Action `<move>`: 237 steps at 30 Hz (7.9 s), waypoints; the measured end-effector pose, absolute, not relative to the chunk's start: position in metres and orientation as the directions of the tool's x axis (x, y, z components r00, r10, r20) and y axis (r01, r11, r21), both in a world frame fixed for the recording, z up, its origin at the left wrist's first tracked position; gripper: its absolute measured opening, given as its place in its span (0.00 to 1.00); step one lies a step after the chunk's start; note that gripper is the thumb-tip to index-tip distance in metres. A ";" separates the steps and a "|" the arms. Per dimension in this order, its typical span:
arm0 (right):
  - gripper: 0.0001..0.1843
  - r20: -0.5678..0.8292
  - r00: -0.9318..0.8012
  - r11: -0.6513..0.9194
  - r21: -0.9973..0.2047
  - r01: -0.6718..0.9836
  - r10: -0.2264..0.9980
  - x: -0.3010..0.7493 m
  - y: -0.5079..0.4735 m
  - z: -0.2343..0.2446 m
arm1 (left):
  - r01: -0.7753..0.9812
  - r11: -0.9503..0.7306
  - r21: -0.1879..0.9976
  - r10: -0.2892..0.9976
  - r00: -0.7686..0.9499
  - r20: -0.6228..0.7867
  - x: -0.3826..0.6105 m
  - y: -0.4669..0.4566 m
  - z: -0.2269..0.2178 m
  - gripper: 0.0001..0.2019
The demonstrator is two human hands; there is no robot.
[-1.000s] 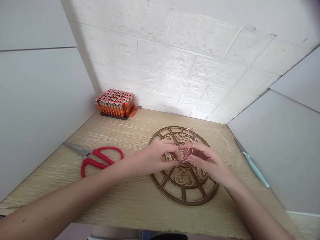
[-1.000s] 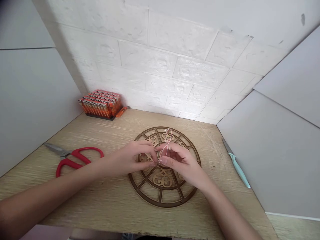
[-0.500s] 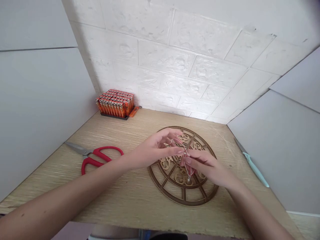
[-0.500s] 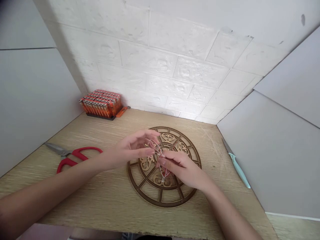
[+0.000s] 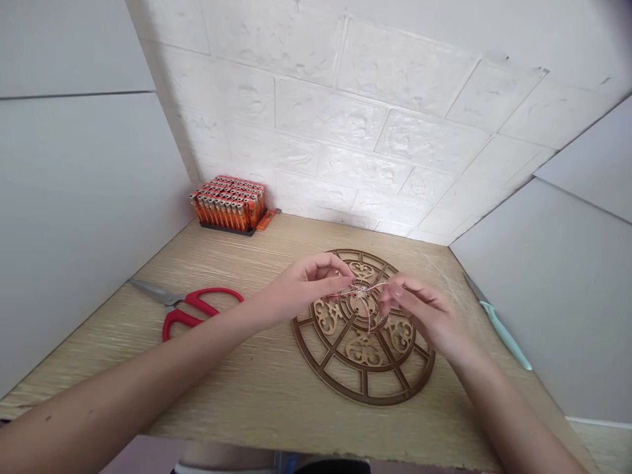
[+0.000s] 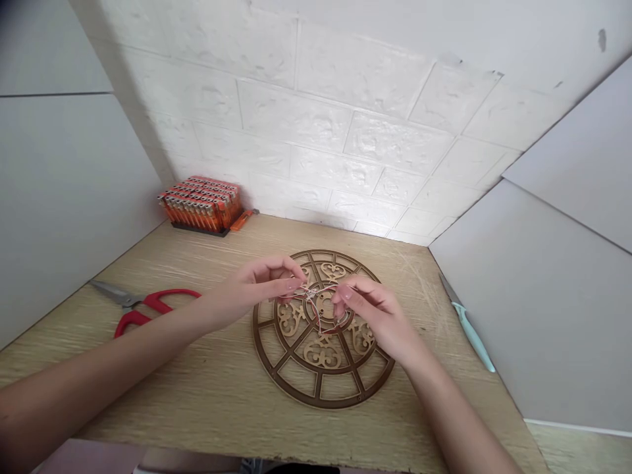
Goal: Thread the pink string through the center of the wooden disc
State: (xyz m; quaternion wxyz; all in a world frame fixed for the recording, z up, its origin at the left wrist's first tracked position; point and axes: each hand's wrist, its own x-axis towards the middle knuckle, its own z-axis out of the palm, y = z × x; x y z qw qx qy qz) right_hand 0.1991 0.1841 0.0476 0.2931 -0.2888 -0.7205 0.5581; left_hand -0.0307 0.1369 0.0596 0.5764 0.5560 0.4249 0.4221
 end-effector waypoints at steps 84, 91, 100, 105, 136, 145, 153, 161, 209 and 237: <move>0.13 0.025 -0.702 0.090 -0.994 0.055 0.712 0.192 0.185 0.045 | 0.403 -0.115 0.908 0.874 0.475 -0.100 -0.030 0.129 0.062 0.22; 0.13 0.084 -0.714 0.115 -0.993 -0.005 0.695 0.190 0.180 0.047 | 0.401 -0.240 0.884 0.862 0.506 0.004 -0.026 0.129 0.056 0.19; 0.15 0.087 -0.593 0.231 -0.958 0.172 0.801 0.195 0.186 0.049 | 0.188 -0.140 0.972 0.976 0.191 0.103 -0.027 0.135 0.052 0.18; 0.14 0.083 -0.551 0.215 -0.960 0.178 0.830 0.199 0.187 0.053 | 0.107 -0.088 0.990 0.995 0.062 0.082 -0.029 0.139 0.051 0.18; 0.18 0.150 -0.444 0.307 -0.902 0.305 0.883 0.208 0.198 0.056 | 0.088 -0.136 0.987 0.972 -0.182 0.150 -0.041 0.148 0.054 0.17; 0.35 0.214 -0.572 0.441 -0.849 0.292 0.792 0.193 0.190 0.043 | 0.106 -0.136 0.985 0.969 0.222 0.110 -0.030 0.138 0.053 0.17; 0.13 0.050 -0.707 0.203 -0.970 0.134 0.705 0.199 0.188 0.052 | -0.081 -0.054 0.995 0.997 0.047 0.058 -0.029 0.141 0.056 0.15; 0.18 -0.145 -0.799 -0.024 -0.986 0.162 0.583 0.207 0.190 0.050 | -0.090 -0.015 0.996 0.999 -0.040 0.012 -0.028 0.143 0.059 0.13; 0.11 -0.012 -0.357 -0.039 -0.997 -0.068 0.934 0.215 0.209 0.049 | 0.118 -0.106 0.987 0.964 -0.231 0.131 -0.041 0.146 0.057 0.17; 0.24 0.219 -0.262 0.270 -0.946 0.178 0.940 0.214 0.205 0.046 | 0.168 -0.112 0.979 0.978 -0.154 0.138 -0.036 0.142 0.061 0.16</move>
